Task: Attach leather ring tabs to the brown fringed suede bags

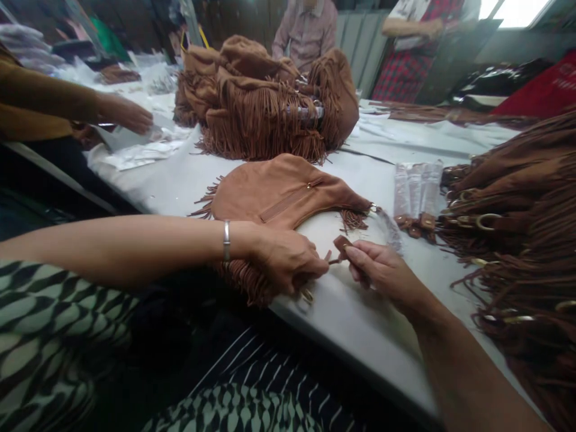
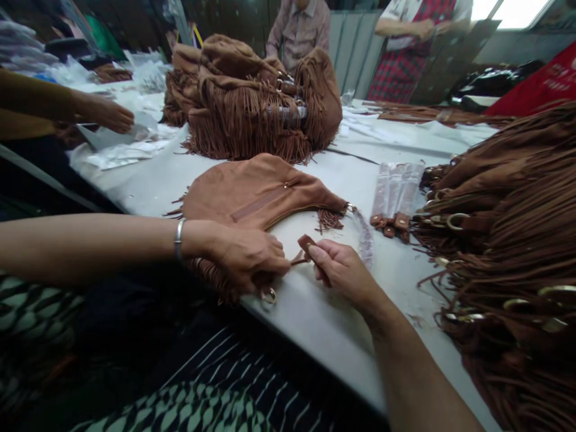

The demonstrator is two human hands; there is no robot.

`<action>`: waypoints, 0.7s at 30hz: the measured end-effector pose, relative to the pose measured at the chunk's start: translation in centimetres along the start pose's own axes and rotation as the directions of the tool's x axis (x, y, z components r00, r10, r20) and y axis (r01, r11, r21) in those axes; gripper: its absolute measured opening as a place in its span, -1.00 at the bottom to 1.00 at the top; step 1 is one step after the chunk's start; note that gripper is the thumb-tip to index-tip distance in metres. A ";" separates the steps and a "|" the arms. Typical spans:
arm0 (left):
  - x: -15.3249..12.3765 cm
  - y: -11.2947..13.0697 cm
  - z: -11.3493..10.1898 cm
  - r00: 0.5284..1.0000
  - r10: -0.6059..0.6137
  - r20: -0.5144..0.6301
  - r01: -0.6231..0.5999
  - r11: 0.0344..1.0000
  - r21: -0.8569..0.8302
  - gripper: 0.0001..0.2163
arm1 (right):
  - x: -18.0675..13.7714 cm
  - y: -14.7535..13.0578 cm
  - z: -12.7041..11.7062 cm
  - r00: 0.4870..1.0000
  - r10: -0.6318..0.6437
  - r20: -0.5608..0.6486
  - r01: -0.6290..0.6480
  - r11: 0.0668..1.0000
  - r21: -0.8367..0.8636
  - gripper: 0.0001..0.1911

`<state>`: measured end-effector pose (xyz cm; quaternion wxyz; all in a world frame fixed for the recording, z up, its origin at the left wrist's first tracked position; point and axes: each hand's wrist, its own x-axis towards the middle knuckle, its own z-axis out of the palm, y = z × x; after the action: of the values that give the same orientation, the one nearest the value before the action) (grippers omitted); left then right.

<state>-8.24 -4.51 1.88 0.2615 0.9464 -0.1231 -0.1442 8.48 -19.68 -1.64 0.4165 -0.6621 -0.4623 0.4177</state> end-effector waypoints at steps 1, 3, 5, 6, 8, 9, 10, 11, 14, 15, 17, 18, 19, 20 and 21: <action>0.6 -0.1 -0.5 0.998 -0.059 -0.001 0.058 0.994 -0.091 -0.79 | -0.2 0.0 -0.5 0.999 0.019 -0.041 -0.016 0.997 0.078 -0.64; 1.6 -0.5 -1.4 0.983 -0.164 -0.087 0.126 0.934 -0.333 -0.76 | -0.7 -0.1 -1.8 0.993 0.038 -0.113 -0.012 0.974 0.224 -0.65; 2.2 -1.0 -2.1 0.954 -0.204 -0.221 0.028 0.792 -0.610 -0.73 | -1.2 -0.2 -3.1 0.982 0.041 -0.183 0.027 0.934 0.355 -0.66; 2.5 -1.3 -2.3 0.944 -0.205 -0.260 -0.051 0.687 -0.725 -0.71 | -1.3 -0.3 -3.7 0.975 0.045 -0.216 0.049 0.911 0.410 -0.66; 3.1 -2.1 -2.6 0.943 -0.200 -0.266 -0.149 0.459 -0.876 -0.68 | -1.4 -0.3 -4.4 0.962 0.055 -0.269 0.081 0.879 0.471 -0.66; 3.5 -2.5 -2.7 0.949 -0.198 -0.246 -0.163 0.358 -0.919 -0.69 | -1.4 -0.4 -4.6 0.955 0.061 -0.290 0.089 0.875 0.475 -0.65; 3.8 -2.9 -2.7 0.958 -0.192 -0.215 -0.156 0.282 -0.947 -0.69 | -1.4 -0.4 -4.6 0.949 0.065 -0.308 0.090 0.881 0.465 -0.65; 4.0 -3.4 -2.6 0.966 -0.183 -0.186 -0.140 0.237 -0.961 -0.70 | -1.3 -0.4 -4.5 0.943 0.062 -0.327 0.094 0.893 0.441 -0.64; 4.6 -5.0 -2.5 0.981 -0.139 -0.137 -0.108 0.198 -0.974 -0.76 | -1.1 -0.5 -3.7 0.935 0.038 -0.352 0.093 0.933 0.349 -0.62; 4.8 -5.6 -2.4 0.985 -0.119 -0.128 -0.103 0.198 -0.975 -0.77 | -1.0 -0.6 -3.5 0.937 0.038 -0.349 0.083 0.942 0.326 -0.62; 5.1 -6.6 -2.3 0.992 -0.068 -0.104 -0.091 0.176 -0.980 -0.78 | -0.8 -0.7 -3.0 0.945 0.059 -0.322 0.044 0.951 0.305 -0.62; 5.3 -7.0 -2.2 0.996 -0.036 -0.084 -0.078 0.157 -0.985 -0.78 | -0.7 -0.7 -2.9 0.949 0.077 -0.305 0.020 0.952 0.304 -0.62; 5.4 -7.2 -2.0 0.998 -0.006 -0.069 -0.068 0.132 -0.989 -0.78 | -0.5 -0.7 -2.8 0.952 0.095 -0.292 -0.001 0.952 0.306 -0.62; 5.6 -7.4 -1.9 0.998 0.017 -0.062 -0.063 0.100 -0.993 -0.79 | -0.4 -0.7 -2.7 0.954 0.110 -0.279 -0.021 0.952 0.306 -0.62; 5.7 -7.5 -1.9 0.997 0.033 -0.065 -0.067 0.061 -0.996 -0.80 | -0.2 -0.7 -2.7 0.956 0.122 -0.267 -0.036 0.951 0.307 -0.62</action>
<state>-1.19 0.81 -1.73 0.8444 0.5080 -0.0203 -0.1688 10.74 -20.16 -0.15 0.5563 -0.6625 -0.3025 0.4002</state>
